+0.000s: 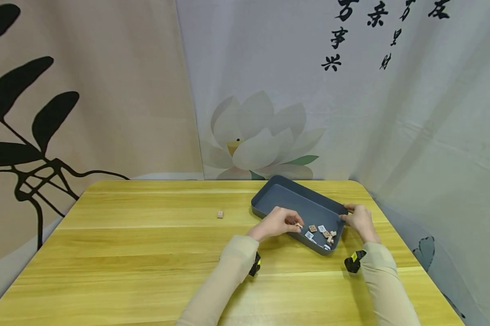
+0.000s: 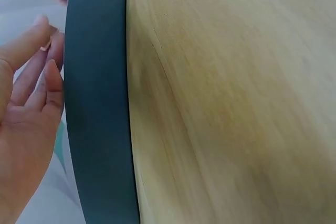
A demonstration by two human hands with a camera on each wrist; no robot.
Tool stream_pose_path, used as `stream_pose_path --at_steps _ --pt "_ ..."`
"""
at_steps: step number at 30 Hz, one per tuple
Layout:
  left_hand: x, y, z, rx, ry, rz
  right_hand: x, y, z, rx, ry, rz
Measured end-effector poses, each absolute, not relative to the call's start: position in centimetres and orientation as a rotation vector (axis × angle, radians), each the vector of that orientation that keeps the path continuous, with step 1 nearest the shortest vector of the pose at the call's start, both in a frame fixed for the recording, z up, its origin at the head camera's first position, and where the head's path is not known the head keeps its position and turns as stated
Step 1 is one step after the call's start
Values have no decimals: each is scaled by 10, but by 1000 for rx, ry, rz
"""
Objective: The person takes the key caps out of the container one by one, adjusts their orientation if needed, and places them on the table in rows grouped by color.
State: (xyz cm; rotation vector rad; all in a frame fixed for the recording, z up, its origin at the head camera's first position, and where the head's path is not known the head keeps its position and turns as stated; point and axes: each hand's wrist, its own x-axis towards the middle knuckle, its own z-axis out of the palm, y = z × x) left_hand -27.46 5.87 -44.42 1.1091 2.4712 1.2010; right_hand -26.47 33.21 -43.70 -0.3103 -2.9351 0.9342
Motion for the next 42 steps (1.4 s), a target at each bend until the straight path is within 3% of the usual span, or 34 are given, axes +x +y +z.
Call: stream_pose_path --at_steps 25,42 --pt "-268 24 -440 1036 2376 1560 -264 332 -438 -336 -2931 950" --pt "-272 -42 -440 850 2438 1651 -264 331 -436 -342 -2938 968"
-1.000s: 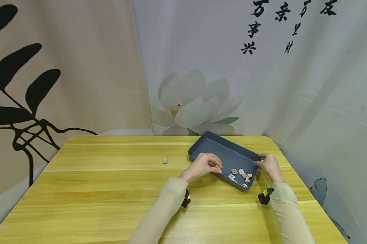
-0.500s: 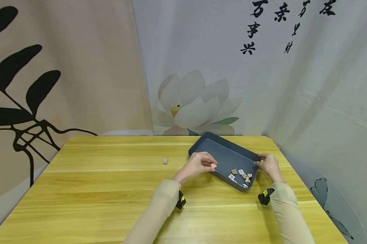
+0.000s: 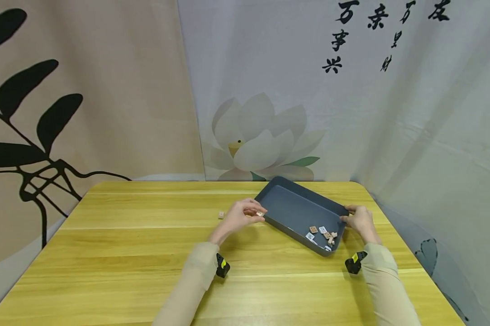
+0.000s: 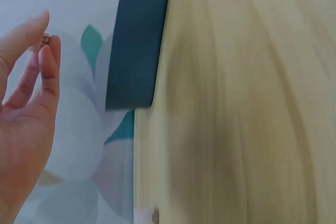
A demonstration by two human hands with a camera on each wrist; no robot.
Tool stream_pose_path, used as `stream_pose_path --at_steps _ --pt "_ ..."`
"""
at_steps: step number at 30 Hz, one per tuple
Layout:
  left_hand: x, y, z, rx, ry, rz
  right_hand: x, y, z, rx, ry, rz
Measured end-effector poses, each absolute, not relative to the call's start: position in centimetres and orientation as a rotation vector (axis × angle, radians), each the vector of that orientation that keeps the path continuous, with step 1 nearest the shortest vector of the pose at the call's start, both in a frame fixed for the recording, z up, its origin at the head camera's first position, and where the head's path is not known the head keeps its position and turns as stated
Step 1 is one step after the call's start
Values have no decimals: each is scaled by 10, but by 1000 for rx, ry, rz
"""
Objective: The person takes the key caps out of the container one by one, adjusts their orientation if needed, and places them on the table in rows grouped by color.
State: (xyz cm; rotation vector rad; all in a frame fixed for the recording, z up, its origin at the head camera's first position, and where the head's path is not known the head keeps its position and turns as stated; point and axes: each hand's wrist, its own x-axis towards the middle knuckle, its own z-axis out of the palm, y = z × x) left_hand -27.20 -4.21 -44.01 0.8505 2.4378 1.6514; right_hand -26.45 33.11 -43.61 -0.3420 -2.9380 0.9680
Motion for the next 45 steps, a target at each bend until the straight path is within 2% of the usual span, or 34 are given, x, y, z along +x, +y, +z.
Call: stream_pose_path --at_steps 10,26,35,45 --pt "-271 -85 -435 633 2498 1724 -264 331 -437 -367 -2927 993" --pt "-283 -147 -455 327 2630 1607 -263 330 -436 -368 -2933 1016" --pt "-288 -152 -466 154 2729 1475 -265 330 -437 -357 -2930 1027" --pt "-290 -152 -473 131 2806 1330 -266 332 -438 -345 -2927 1024"
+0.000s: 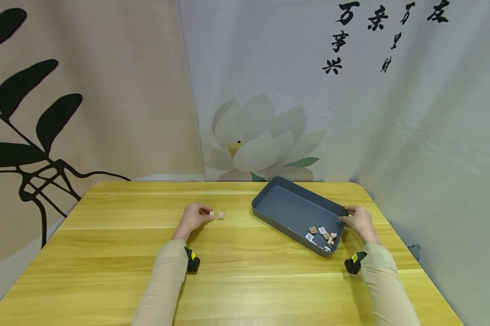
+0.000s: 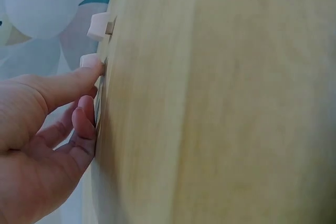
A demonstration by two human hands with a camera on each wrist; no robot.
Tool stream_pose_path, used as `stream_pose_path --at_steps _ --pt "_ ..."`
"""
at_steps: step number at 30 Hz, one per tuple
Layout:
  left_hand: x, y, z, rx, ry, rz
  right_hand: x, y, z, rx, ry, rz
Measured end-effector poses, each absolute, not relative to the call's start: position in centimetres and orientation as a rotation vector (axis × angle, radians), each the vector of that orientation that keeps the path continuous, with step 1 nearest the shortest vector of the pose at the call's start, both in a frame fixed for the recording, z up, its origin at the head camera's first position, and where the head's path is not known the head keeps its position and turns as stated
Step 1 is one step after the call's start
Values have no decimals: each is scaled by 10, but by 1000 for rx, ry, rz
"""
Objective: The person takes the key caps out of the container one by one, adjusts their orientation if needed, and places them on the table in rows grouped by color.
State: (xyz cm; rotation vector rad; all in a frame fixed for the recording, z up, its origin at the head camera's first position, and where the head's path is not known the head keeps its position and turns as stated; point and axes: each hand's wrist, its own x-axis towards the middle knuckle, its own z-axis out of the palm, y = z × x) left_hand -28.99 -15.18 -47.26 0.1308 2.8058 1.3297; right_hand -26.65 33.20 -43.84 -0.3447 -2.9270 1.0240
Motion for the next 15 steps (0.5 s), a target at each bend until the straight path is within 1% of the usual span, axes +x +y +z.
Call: stream_pose_path --at_steps 6,15 --pt "-290 -153 -472 138 2788 1316 -267 336 -439 -283 -2943 1124" --pt "-291 -153 -471 120 2772 1303 -271 345 -434 -292 -2984 1209"
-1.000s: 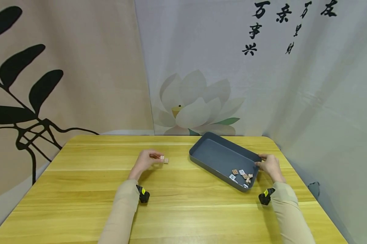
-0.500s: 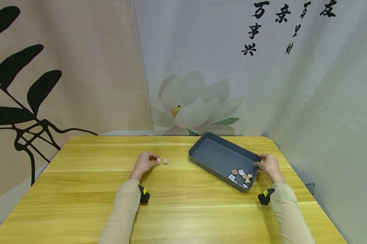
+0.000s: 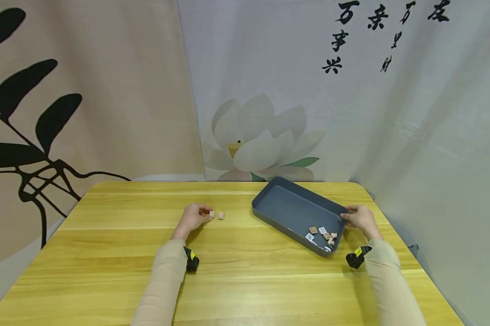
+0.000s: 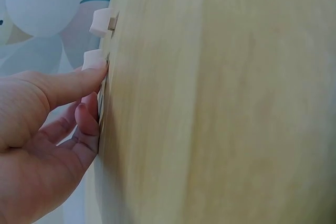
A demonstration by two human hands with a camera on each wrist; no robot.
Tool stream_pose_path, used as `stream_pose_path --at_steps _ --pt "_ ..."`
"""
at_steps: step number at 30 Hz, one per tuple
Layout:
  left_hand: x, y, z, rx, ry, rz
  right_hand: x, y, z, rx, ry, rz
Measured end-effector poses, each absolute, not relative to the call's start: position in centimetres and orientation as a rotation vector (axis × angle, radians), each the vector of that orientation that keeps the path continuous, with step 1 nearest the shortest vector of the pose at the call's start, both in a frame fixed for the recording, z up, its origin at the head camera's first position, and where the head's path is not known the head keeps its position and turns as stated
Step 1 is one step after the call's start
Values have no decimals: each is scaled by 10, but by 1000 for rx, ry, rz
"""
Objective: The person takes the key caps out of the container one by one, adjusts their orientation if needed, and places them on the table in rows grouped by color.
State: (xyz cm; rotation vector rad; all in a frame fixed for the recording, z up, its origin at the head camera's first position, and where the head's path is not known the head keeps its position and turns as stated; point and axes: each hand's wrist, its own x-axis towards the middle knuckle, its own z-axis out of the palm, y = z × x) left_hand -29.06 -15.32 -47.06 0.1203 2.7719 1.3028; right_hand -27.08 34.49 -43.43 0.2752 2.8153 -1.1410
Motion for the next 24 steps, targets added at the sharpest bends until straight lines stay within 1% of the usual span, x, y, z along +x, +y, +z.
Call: stream_pose_path --at_steps 24 --pt "-292 -156 -471 167 2760 1277 -271 344 -434 353 2760 -1173"
